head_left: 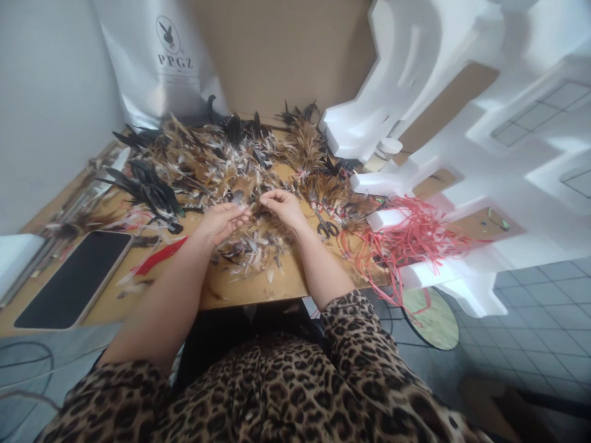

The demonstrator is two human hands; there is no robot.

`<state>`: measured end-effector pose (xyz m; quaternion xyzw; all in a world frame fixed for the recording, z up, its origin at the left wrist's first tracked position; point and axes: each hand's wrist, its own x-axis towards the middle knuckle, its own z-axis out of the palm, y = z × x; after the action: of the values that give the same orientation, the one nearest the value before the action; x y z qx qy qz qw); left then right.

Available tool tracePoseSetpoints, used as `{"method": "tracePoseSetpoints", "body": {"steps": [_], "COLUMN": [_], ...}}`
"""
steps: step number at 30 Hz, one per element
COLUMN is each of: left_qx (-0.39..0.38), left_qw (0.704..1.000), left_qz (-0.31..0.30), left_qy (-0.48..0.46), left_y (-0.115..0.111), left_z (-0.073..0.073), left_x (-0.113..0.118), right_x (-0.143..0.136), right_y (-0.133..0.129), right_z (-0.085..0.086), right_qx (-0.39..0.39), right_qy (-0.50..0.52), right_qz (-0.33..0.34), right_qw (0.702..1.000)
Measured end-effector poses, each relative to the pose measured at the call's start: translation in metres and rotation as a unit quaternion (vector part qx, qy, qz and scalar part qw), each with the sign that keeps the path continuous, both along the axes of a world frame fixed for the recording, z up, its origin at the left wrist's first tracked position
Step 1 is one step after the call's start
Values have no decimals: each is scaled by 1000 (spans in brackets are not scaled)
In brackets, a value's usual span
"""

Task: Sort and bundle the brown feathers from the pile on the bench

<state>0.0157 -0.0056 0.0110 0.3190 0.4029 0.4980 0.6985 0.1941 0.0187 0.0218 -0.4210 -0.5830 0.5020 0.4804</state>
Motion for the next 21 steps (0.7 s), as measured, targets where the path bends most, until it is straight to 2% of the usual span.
{"method": "tracePoseSetpoints", "body": {"steps": [3,6,8,11,14,16,18,21], "left_qx": [-2,-11,-13,-11,-10,-7,-7,-14], "left_qw": [997,994,994,995,995,995,996,997], "left_qz": [61,89,89,82,78,77,77,65], "left_qy": [-40,-54,-56,-60,-60,-57,-53,-45], "left_y": [4,6,7,6,6,6,5,4], "left_z": [1,1,1,0,0,1,2,2], "left_x": [-3,-5,-5,-5,-4,-4,-3,-1], "right_x": [16,26,28,26,24,23,22,17], "right_y": [7,10,9,7,6,8,9,9], "right_z": [3,4,2,-3,-7,-9,-8,-4], "right_qx": [48,77,103,150,155,145,123,47], "right_qy": [-80,-198,-290,-422,-493,-478,-399,-201], "right_qz": [-45,-37,-14,-4,-10,-19,-41,-60], "right_qw": [995,976,951,894,856,866,908,977]}}
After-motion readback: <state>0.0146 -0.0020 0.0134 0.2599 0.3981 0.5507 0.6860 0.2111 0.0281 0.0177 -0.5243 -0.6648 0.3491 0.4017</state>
